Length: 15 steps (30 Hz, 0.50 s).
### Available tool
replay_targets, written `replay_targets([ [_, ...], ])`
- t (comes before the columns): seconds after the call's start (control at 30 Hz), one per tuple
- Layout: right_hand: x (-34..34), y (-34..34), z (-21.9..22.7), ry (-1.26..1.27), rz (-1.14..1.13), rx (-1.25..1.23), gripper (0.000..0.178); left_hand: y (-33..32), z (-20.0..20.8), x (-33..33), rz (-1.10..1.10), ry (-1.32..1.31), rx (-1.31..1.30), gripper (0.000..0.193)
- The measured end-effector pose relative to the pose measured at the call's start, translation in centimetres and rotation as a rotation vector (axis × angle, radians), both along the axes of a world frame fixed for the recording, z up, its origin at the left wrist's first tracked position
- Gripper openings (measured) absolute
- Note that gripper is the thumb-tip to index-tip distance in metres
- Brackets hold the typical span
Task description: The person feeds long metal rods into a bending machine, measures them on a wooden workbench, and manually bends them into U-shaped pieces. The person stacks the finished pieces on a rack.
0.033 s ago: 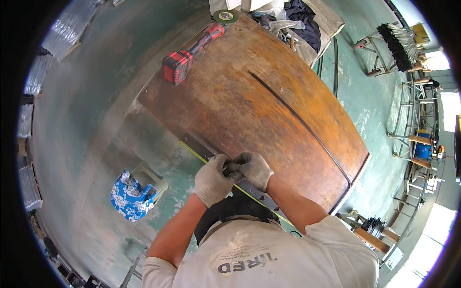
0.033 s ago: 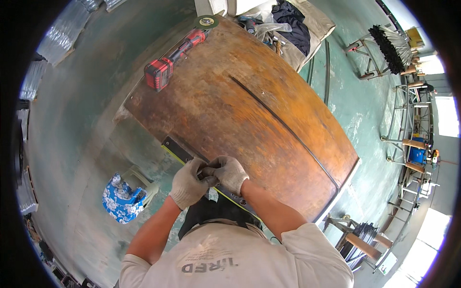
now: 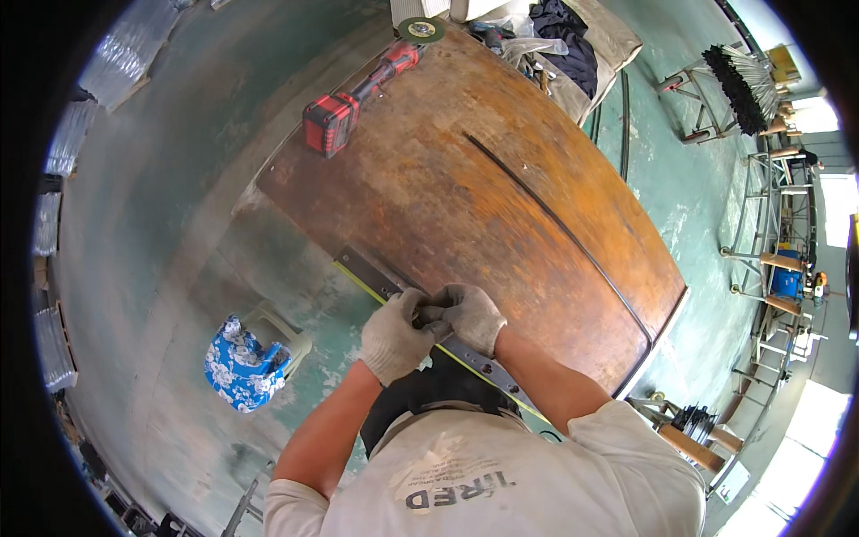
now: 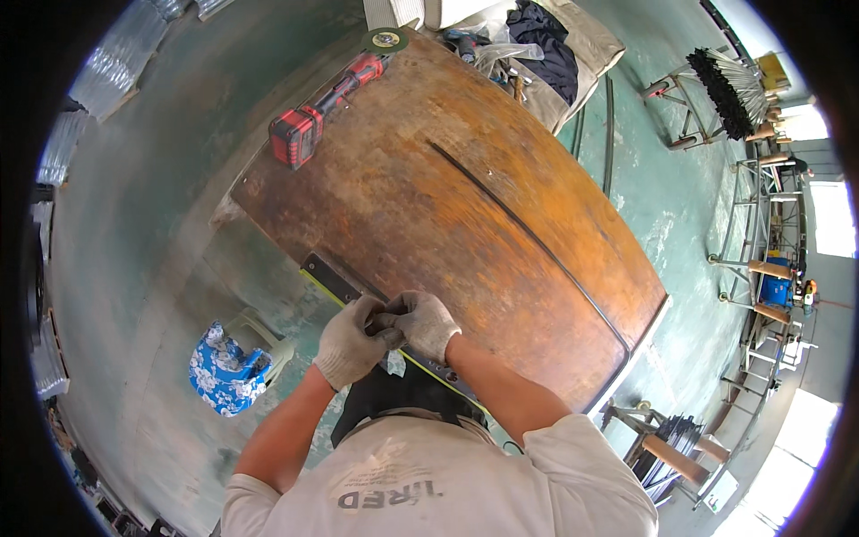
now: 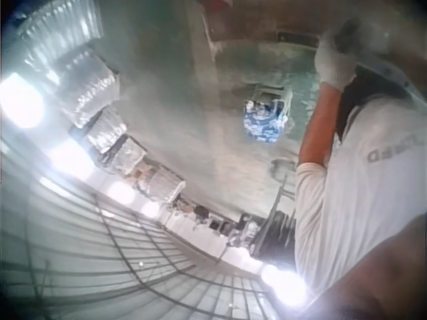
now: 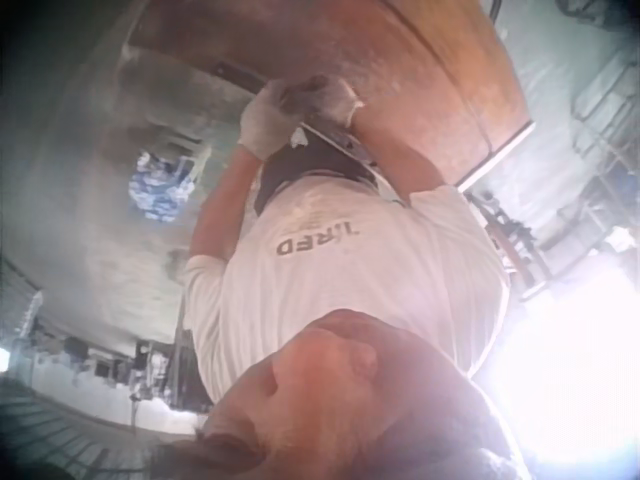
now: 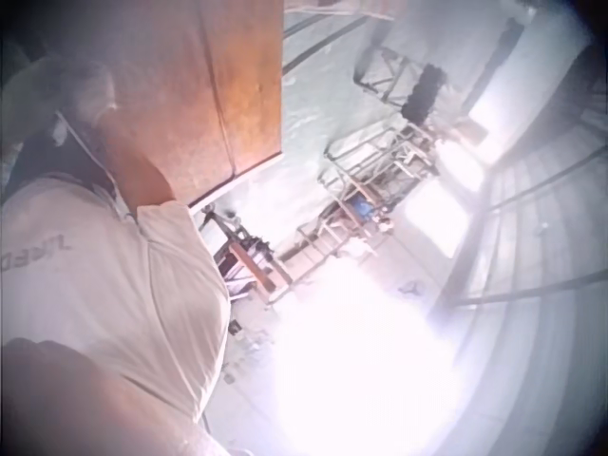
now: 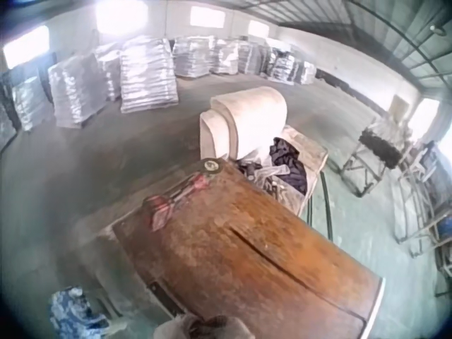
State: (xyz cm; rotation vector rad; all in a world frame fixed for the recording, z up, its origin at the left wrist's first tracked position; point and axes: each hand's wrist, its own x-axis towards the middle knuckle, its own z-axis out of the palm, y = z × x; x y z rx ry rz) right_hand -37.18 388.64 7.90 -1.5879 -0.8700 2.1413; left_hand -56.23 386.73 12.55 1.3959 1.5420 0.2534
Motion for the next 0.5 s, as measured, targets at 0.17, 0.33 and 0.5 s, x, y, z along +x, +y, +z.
replay_targets([
  [0.17,-0.6,2.7,2.7,-0.286,0.238,0.156,0.015,-1.7,-2.9,-2.9,0.126,-0.171,-0.124,0.036],
  [0.33,7.0,13.8,-1.2,-0.456,-0.127,0.537,0.016,-4.6,-4.4,-9.0,0.245,0.070,-0.175,0.034],
  [0.5,11.4,23.5,-3.2,-0.501,-0.361,0.583,0.018,-12.8,-10.6,-19.3,0.268,0.162,-0.182,0.033],
])
